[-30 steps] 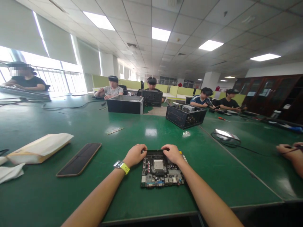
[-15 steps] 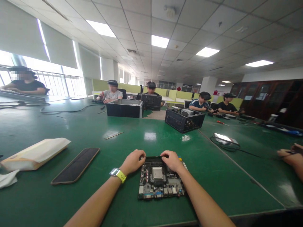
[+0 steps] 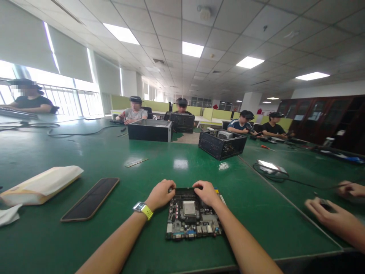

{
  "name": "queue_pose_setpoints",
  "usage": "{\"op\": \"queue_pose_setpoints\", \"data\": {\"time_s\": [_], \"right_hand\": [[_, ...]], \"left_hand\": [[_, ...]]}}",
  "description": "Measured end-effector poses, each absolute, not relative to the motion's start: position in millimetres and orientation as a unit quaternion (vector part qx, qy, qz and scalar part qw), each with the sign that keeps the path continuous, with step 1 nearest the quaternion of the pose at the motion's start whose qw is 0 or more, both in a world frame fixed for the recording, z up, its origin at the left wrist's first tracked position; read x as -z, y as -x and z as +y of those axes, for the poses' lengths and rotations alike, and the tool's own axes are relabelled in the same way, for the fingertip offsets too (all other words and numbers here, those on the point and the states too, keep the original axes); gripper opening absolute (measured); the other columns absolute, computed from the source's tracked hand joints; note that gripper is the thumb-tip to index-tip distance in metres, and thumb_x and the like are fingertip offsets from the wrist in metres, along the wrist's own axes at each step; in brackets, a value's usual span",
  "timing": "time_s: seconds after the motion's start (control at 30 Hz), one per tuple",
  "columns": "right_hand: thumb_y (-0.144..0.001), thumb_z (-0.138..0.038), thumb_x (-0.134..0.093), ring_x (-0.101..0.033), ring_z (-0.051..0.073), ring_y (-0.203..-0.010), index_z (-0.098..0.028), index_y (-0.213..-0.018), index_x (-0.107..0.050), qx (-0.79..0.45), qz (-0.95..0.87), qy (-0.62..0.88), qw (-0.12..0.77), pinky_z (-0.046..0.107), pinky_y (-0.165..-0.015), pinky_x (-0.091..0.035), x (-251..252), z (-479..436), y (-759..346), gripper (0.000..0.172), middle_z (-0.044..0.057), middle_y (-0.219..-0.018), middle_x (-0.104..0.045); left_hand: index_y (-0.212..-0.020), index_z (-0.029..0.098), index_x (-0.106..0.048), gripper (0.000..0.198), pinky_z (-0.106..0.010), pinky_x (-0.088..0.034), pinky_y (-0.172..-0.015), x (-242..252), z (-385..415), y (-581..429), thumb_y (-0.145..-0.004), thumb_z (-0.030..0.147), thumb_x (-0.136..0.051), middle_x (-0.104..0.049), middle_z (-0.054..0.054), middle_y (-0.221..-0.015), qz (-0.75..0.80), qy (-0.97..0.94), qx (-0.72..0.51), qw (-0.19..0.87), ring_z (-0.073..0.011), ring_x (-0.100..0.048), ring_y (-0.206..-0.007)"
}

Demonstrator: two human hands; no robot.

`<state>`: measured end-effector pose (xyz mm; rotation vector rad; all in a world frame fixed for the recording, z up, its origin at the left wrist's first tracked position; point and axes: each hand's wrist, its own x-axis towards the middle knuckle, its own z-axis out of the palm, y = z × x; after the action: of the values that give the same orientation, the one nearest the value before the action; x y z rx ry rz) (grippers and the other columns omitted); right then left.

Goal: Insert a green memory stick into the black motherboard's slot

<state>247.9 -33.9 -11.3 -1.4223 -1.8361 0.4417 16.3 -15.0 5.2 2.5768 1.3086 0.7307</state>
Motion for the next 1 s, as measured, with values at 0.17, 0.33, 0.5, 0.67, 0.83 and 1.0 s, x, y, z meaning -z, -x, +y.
{"op": "queue_pose_setpoints", "data": {"time_s": [0.17, 0.33, 0.5, 0.67, 0.83, 1.0], "right_hand": [[-0.071, -0.019, -0.054, -0.063, 0.016, -0.080, -0.017, -0.085, -0.071, -0.165, -0.716, 0.559, 0.384, 0.026, -0.078, -0.046, 11.4, -34.5, -246.7, 0.022, 0.003, -0.085, -0.071], [-0.070, -0.019, -0.057, -0.062, 0.017, -0.080, -0.017, -0.087, -0.070, -0.158, -0.716, 0.557, 0.391, 0.026, -0.077, -0.046, 11.3, -34.5, -246.0, 0.022, 0.004, -0.085, -0.070], [-0.070, -0.020, -0.058, -0.061, 0.018, -0.080, -0.016, -0.091, -0.069, -0.153, -0.710, 0.558, 0.403, 0.028, -0.077, -0.046, 10.4, -35.3, -245.8, 0.024, 0.005, -0.086, -0.069], [-0.069, -0.022, -0.060, -0.061, 0.018, -0.081, -0.016, -0.096, -0.066, -0.151, -0.701, 0.555, 0.421, 0.028, -0.077, -0.047, 9.8, -35.2, -242.5, 0.028, 0.006, -0.088, -0.067], [-0.073, -0.030, -0.060, -0.059, 0.020, -0.088, -0.017, -0.094, -0.065, -0.153, -0.669, 0.530, 0.499, 0.030, -0.083, -0.045, 1.0, -41.5, -242.1, 0.025, 0.006, -0.092, -0.065], [-0.078, -0.041, -0.056, -0.050, 0.014, -0.062, -0.018, -0.063, -0.053, -0.196, -0.584, 0.527, 0.585, 0.025, -0.061, -0.042, -11.0, -56.2, -260.9, 0.028, -0.002, -0.061, -0.053]], "left_hand": [[-0.084, 0.018, -0.060, 0.012, -0.028, -0.040, -0.073, -6.8, -14.9, -17.0, -0.077, 0.019, -0.050, -0.062, -0.004, -0.081, 0.436, -0.865, -0.238, 0.071, -0.0208, -0.055, -0.082], [-0.083, 0.019, -0.061, 0.012, -0.030, -0.038, -0.074, -9.0, -15.1, -17.5, -0.077, 0.023, -0.053, -0.063, -0.004, -0.081, 0.434, -0.868, -0.233, 0.066, -0.0218, -0.054, -0.083], [-0.082, 0.020, -0.062, 0.013, -0.031, -0.036, -0.076, -11.7, -14.8, -18.7, -0.078, 0.027, -0.053, -0.063, -0.004, -0.080, 0.434, -0.865, -0.242, 0.069, -0.0224, -0.054, -0.083], [-0.079, 0.020, -0.060, 0.017, -0.029, -0.036, -0.073, -15.2, -11.2, -13.1, -0.077, 0.036, -0.054, -0.062, -0.002, -0.079, 0.445, -0.849, -0.272, 0.088, -0.0209, -0.054, -0.081], [-0.060, 0.020, -0.043, 0.033, -0.024, -0.033, -0.059, -15.1, 6.6, 6.9, -0.080, 0.047, -0.044, -0.046, 0.003, -0.061, 0.517, -0.785, -0.323, 0.104, -0.0154, -0.045, -0.061], [-0.048, 0.022, -0.021, 0.041, -0.025, -0.019, -0.049, -18.5, 12.7, 47.8, -0.071, 0.047, -0.043, -0.021, 0.006, -0.048, 0.623, -0.690, -0.349, 0.118, -0.0117, -0.028, -0.048]]}}
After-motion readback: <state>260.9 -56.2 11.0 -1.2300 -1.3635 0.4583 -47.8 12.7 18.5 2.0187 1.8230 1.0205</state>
